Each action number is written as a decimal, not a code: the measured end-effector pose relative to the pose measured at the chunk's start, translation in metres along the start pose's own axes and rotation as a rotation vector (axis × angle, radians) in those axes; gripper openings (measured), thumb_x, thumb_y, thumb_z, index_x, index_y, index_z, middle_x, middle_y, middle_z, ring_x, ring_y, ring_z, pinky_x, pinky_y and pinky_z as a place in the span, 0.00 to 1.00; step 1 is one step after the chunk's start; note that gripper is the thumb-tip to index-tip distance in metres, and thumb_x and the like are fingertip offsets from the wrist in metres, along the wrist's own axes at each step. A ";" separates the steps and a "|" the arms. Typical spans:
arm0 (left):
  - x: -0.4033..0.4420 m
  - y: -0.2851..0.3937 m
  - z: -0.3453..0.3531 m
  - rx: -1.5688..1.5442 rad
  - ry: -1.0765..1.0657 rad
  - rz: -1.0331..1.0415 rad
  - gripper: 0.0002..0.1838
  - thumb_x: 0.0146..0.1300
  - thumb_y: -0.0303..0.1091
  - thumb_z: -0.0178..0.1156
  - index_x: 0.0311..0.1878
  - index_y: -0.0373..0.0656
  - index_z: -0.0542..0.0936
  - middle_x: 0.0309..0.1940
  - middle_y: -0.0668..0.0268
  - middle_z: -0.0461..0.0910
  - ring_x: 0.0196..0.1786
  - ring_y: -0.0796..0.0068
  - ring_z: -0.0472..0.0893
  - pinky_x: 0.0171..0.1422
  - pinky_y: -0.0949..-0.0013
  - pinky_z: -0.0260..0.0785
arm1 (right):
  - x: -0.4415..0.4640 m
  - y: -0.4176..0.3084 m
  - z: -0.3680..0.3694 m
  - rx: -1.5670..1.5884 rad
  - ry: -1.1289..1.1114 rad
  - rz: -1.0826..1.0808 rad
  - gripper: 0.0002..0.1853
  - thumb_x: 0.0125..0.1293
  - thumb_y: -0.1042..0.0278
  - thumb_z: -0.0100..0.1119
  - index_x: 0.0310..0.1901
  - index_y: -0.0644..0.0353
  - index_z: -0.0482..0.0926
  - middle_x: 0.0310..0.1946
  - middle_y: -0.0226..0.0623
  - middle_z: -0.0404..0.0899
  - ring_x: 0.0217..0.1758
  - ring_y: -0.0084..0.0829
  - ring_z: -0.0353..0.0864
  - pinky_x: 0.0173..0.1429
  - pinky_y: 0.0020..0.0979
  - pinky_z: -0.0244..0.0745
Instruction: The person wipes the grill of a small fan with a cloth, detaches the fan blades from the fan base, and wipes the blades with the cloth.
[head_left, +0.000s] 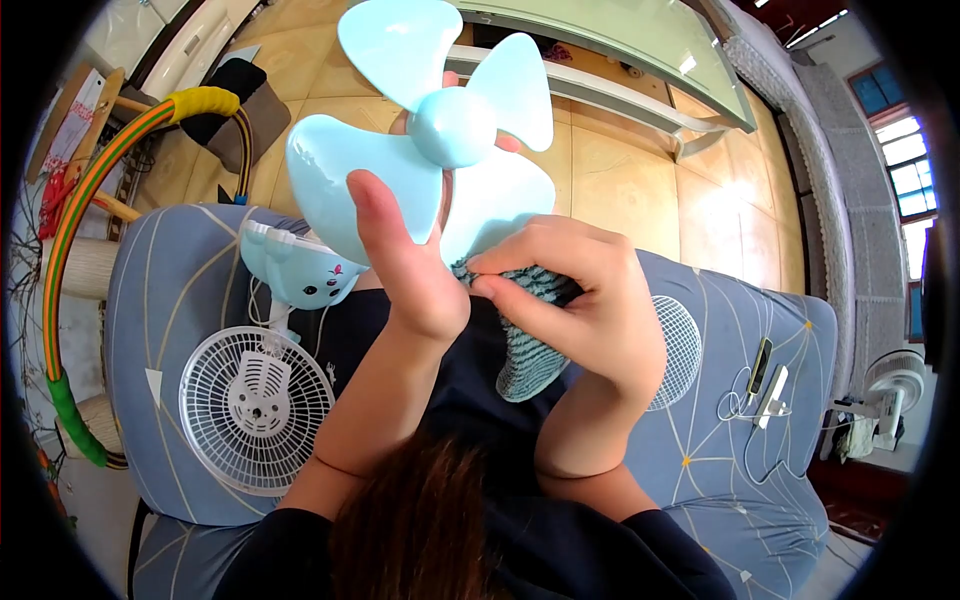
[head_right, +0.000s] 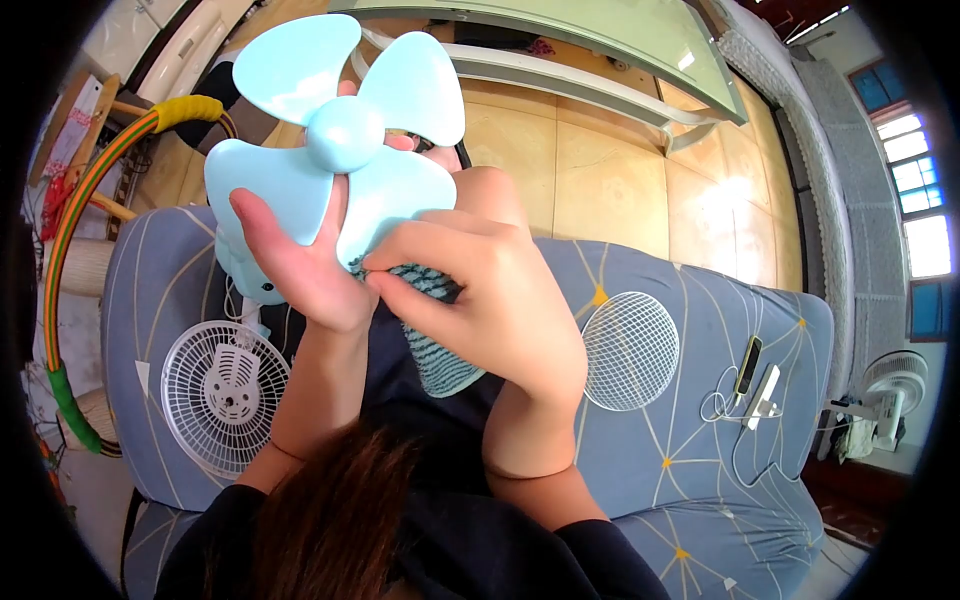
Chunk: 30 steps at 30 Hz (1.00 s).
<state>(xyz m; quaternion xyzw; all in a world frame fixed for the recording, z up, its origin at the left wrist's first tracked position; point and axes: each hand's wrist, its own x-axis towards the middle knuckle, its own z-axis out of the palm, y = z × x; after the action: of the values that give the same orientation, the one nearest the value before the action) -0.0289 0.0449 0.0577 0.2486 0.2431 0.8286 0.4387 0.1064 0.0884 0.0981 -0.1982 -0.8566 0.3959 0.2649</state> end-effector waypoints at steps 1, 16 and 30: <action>0.001 0.000 -0.001 -0.001 0.000 0.010 0.53 0.67 0.81 0.31 0.74 0.38 0.59 0.51 0.57 0.78 0.54 0.67 0.77 0.60 0.64 0.69 | -0.001 0.002 -0.002 -0.003 0.011 0.008 0.08 0.56 0.80 0.70 0.39 0.65 0.86 0.31 0.37 0.85 0.34 0.28 0.84 0.42 0.26 0.75; 0.003 0.003 -0.003 -0.134 0.032 0.018 0.53 0.67 0.80 0.33 0.74 0.36 0.59 0.53 0.54 0.77 0.56 0.64 0.77 0.63 0.62 0.68 | 0.002 0.006 0.002 -0.011 0.245 0.034 0.07 0.58 0.79 0.70 0.38 0.67 0.85 0.30 0.35 0.84 0.34 0.21 0.80 0.41 0.24 0.74; 0.004 0.005 -0.011 -0.189 -0.048 -0.118 0.56 0.67 0.79 0.33 0.75 0.32 0.57 0.57 0.50 0.76 0.58 0.61 0.76 0.68 0.61 0.67 | 0.000 0.010 -0.004 0.006 0.449 0.100 0.07 0.58 0.77 0.69 0.38 0.65 0.83 0.32 0.38 0.85 0.32 0.28 0.82 0.41 0.27 0.77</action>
<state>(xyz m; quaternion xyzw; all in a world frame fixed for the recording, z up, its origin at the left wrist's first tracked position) -0.0404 0.0435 0.0530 0.2111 0.1677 0.8144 0.5139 0.1101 0.0965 0.0921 -0.3229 -0.7640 0.3572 0.4295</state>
